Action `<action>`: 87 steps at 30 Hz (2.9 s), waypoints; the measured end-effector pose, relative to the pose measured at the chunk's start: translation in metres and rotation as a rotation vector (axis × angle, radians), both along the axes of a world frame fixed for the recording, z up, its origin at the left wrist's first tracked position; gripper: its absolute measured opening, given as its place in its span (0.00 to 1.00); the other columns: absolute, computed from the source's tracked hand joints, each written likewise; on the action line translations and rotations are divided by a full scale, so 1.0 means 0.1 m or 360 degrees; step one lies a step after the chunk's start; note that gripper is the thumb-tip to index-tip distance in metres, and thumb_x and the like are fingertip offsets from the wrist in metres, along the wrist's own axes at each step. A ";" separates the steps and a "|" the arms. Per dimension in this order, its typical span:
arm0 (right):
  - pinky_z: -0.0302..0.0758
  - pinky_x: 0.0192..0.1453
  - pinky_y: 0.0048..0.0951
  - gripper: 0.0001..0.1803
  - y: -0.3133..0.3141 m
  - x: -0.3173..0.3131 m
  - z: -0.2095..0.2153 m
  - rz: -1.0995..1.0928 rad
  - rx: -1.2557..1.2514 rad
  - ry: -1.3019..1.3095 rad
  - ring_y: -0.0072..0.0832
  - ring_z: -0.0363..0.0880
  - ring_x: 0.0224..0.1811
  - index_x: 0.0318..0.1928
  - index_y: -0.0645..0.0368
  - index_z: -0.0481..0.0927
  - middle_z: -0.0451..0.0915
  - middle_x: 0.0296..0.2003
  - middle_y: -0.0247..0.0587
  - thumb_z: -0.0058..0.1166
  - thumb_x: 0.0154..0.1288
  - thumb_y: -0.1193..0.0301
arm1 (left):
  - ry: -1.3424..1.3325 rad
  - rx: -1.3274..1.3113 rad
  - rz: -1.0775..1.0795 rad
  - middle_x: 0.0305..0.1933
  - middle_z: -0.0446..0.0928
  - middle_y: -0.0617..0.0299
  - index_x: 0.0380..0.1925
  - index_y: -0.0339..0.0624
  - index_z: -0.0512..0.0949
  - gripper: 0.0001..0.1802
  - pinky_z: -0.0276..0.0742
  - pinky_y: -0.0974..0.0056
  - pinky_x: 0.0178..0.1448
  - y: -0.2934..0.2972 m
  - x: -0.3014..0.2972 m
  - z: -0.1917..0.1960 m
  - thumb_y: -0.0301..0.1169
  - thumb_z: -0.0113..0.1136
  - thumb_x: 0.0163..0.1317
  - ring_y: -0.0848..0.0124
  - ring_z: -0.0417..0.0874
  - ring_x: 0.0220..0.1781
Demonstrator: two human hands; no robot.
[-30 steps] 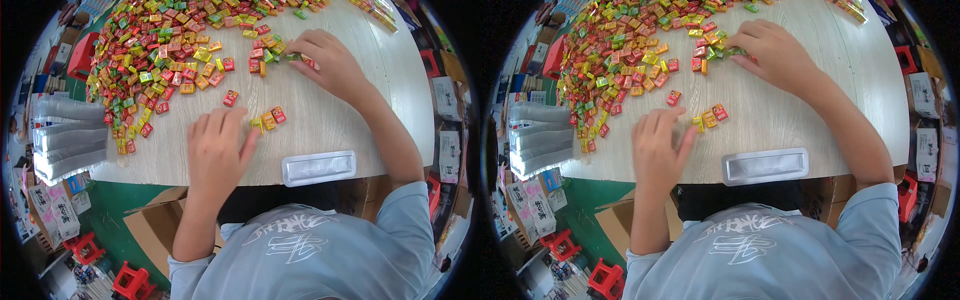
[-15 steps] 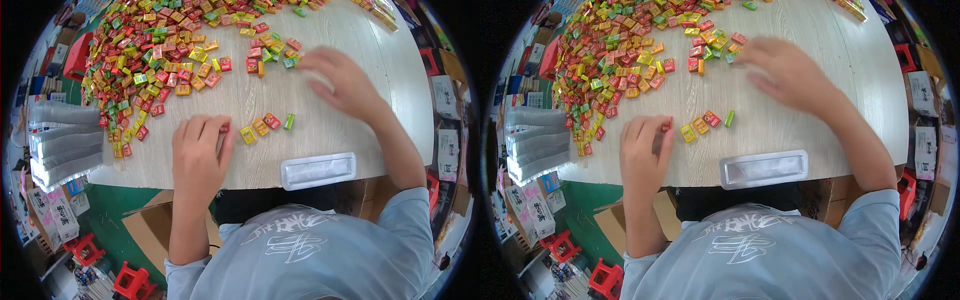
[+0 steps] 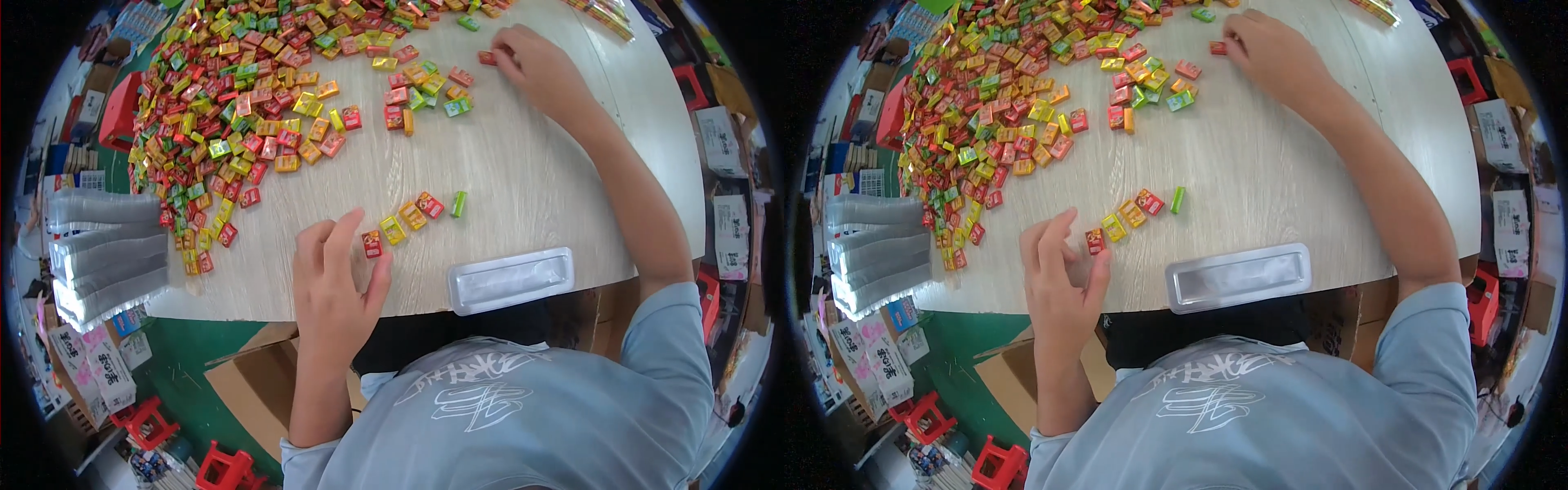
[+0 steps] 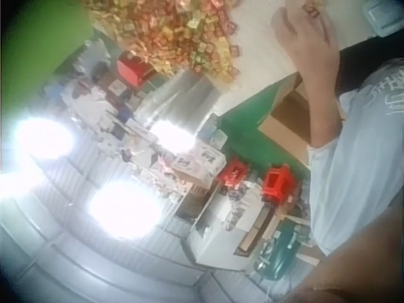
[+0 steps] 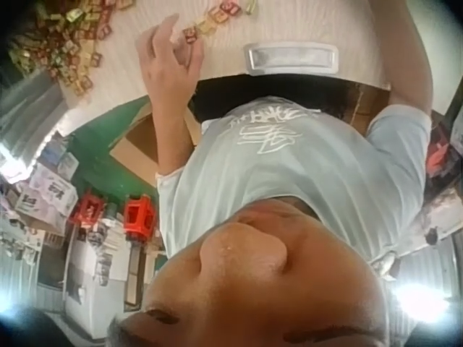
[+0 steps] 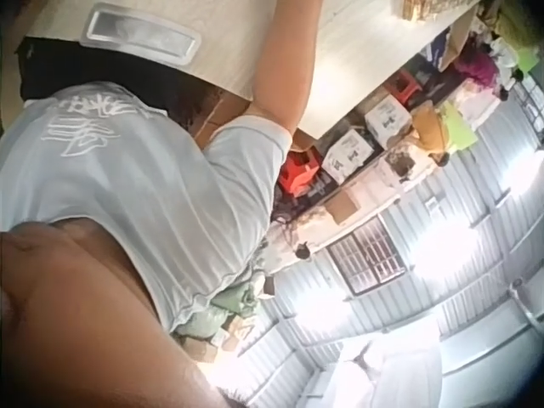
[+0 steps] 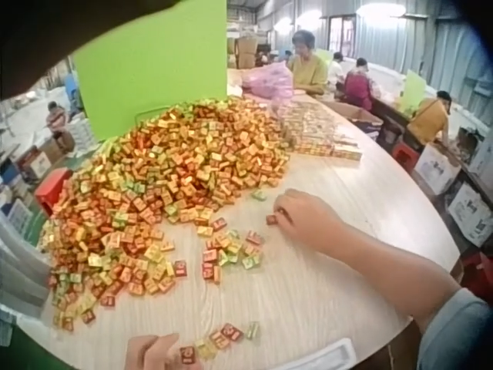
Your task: Organizing small colorful packets into rows using a guide for packaging.
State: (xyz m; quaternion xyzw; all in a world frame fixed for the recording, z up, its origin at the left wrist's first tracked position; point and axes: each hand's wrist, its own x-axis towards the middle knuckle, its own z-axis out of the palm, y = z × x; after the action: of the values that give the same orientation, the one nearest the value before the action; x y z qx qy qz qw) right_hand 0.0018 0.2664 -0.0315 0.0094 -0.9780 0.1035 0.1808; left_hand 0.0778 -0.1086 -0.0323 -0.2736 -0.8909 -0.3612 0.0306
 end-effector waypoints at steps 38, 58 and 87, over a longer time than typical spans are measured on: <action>0.81 0.51 0.37 0.10 -0.55 0.99 0.35 0.0815 -0.0400 -0.0741 0.42 0.82 0.47 0.44 0.57 0.78 0.78 0.49 0.41 0.67 0.68 0.72 | 0.0139 -0.0440 -0.0193 0.61 0.74 0.53 0.63 0.50 0.81 0.28 0.72 0.50 0.64 0.23 -0.13 0.16 0.35 0.75 0.61 0.52 0.77 0.59; 0.81 0.48 0.41 0.17 -0.80 1.06 0.26 0.0772 -0.0447 -0.0612 0.45 0.83 0.45 0.50 0.58 0.78 0.77 0.44 0.44 0.70 0.66 0.69 | 0.0208 -0.0444 -0.0230 0.60 0.76 0.56 0.64 0.45 0.78 0.32 0.73 0.50 0.62 0.16 -0.12 0.19 0.35 0.75 0.60 0.53 0.77 0.60; 0.81 0.48 0.41 0.16 -0.80 1.06 0.31 0.0765 -0.0261 -0.0199 0.42 0.83 0.44 0.51 0.52 0.85 0.78 0.43 0.41 0.70 0.64 0.65 | 0.0253 -0.0146 -0.0441 0.43 0.78 0.57 0.49 0.44 0.88 0.20 0.81 0.56 0.42 0.61 -0.31 0.24 0.29 0.79 0.55 0.59 0.83 0.39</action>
State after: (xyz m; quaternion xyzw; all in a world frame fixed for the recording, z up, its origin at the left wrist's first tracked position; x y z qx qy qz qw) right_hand 0.1073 0.1867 -0.0004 0.2204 -0.9453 0.2227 0.0904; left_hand 0.0467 -0.0473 -0.0086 -0.4226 -0.8550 -0.2982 0.0384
